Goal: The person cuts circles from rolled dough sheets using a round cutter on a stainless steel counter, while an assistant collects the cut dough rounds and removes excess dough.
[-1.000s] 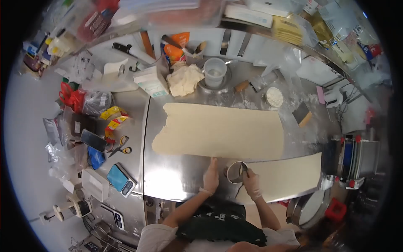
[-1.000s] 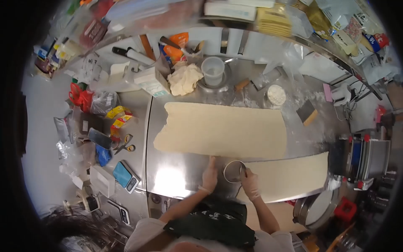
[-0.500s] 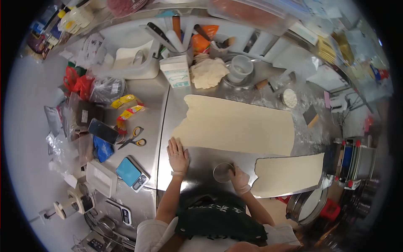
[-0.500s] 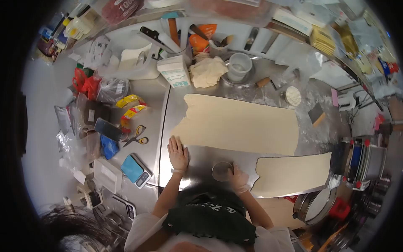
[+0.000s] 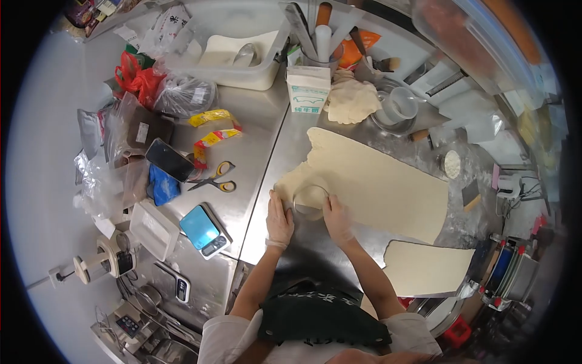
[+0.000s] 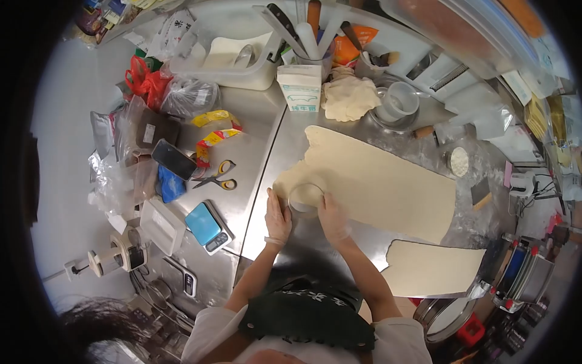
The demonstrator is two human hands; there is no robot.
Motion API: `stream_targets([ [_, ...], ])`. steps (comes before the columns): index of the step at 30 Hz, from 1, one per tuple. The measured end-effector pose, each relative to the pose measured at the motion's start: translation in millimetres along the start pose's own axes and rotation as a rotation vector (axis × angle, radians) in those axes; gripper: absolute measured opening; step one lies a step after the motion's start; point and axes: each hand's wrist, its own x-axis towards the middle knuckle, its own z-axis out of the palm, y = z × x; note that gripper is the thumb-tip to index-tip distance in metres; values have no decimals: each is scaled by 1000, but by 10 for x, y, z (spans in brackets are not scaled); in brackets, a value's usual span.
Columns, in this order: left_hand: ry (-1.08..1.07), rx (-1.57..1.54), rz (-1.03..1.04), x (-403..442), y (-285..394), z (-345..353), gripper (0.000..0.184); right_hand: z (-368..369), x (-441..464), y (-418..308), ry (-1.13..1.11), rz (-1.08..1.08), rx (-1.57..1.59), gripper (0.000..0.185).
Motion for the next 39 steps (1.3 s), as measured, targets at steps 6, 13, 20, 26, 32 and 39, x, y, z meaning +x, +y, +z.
stream_targets([
  [6,57,-464,-126,140,-33,-175,76,236,294,-393,19,62,-42,16],
  [13,-10,-500,-108,222,-170,-263,81,350,345,-487,-7,115,-132,16],
  [20,-24,-480,-77,219,-209,-270,83,445,297,-460,31,108,-134,13],
  [26,8,-495,-102,266,-132,-340,79,463,275,-470,7,117,-266,16],
  [32,11,-265,231,698,162,-538,68,205,418,-906,33,-124,-327,40],
  [39,-324,179,442,1082,488,-82,70,743,544,-768,-130,-172,359,42],
])
